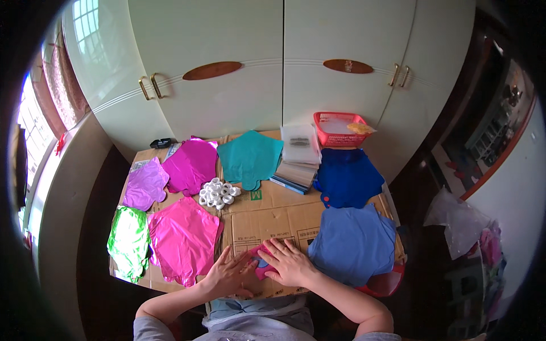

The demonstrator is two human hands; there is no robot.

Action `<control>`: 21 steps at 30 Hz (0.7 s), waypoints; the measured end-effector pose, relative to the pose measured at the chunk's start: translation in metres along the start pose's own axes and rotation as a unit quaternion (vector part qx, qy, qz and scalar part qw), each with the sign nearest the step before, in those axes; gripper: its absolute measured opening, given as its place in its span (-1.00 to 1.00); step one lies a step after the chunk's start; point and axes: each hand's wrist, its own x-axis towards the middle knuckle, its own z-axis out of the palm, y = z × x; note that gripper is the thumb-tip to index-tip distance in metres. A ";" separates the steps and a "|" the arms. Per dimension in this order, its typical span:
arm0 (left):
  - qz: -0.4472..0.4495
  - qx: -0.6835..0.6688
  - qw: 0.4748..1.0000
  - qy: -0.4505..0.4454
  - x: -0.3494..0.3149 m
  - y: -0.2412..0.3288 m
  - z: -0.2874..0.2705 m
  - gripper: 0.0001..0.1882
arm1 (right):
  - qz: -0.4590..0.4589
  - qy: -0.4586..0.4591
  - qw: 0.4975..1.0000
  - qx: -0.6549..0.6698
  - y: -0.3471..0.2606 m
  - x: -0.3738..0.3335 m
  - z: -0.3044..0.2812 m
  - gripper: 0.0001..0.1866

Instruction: Folding colorful thin sheets over cardboard backings and inserting them into plastic packaging bags.

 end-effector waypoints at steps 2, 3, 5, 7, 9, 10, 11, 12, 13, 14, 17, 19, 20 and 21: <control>0.029 -0.018 0.999 0.007 0.004 -0.008 -0.010 -0.19 | 0.004 -0.009 1.000 -0.007 -0.002 -0.003 -0.002 -0.27; 0.027 -0.034 0.999 0.007 0.008 -0.015 -0.013 -0.24 | 0.003 -0.020 1.000 -0.009 -0.005 -0.003 -0.004 -0.26; 0.030 -0.071 0.997 0.011 0.026 -0.037 -0.012 -0.33 | 0.008 -0.047 0.999 -0.016 -0.012 -0.008 -0.008 -0.24; -0.006 -0.106 0.990 0.097 0.062 -0.055 -0.012 -0.46 | 0.014 -0.049 0.998 -0.036 -0.018 -0.016 -0.007 -0.19; -0.041 -0.102 0.988 0.106 0.103 -0.072 -0.012 -0.48 | 0.026 -0.061 0.997 -0.045 -0.027 -0.022 -0.012 -0.17; -0.057 -0.068 0.986 0.138 0.117 -0.078 -0.004 -0.48 | 0.023 -0.063 0.996 -0.060 -0.030 -0.022 -0.010 -0.16; -0.065 -0.038 0.982 0.173 0.137 -0.083 0.008 -0.47 | 0.027 -0.052 0.997 -0.057 -0.033 -0.024 -0.010 -0.17; -0.071 -0.012 0.975 0.209 0.157 -0.088 0.018 -0.46 | 0.034 -0.043 0.997 -0.056 -0.035 -0.027 -0.010 -0.18; -0.077 0.003 0.973 0.219 0.170 -0.091 0.026 -0.43 | 0.037 -0.033 0.997 -0.051 -0.037 -0.028 -0.009 -0.19; -0.084 0.018 0.970 0.228 0.180 -0.093 0.034 -0.40 | 0.038 -0.028 0.997 -0.056 -0.039 -0.028 -0.009 -0.21; -0.091 0.027 0.963 0.252 0.198 -0.091 0.047 -0.34 | 0.045 -0.009 0.999 -0.028 -0.039 -0.031 -0.004 -0.20; -0.092 0.000 0.963 0.255 0.200 -0.086 0.050 -0.34 | 0.048 0.007 0.999 -0.020 -0.038 -0.032 -0.002 -0.22; -0.091 -0.005 0.961 0.260 0.202 -0.085 0.050 -0.37 | 0.050 0.011 0.999 -0.016 -0.037 -0.033 -0.003 -0.22; -0.091 -0.011 0.961 0.262 0.201 -0.083 0.050 -0.41 | 0.050 0.014 0.999 -0.009 -0.037 -0.033 -0.002 -0.22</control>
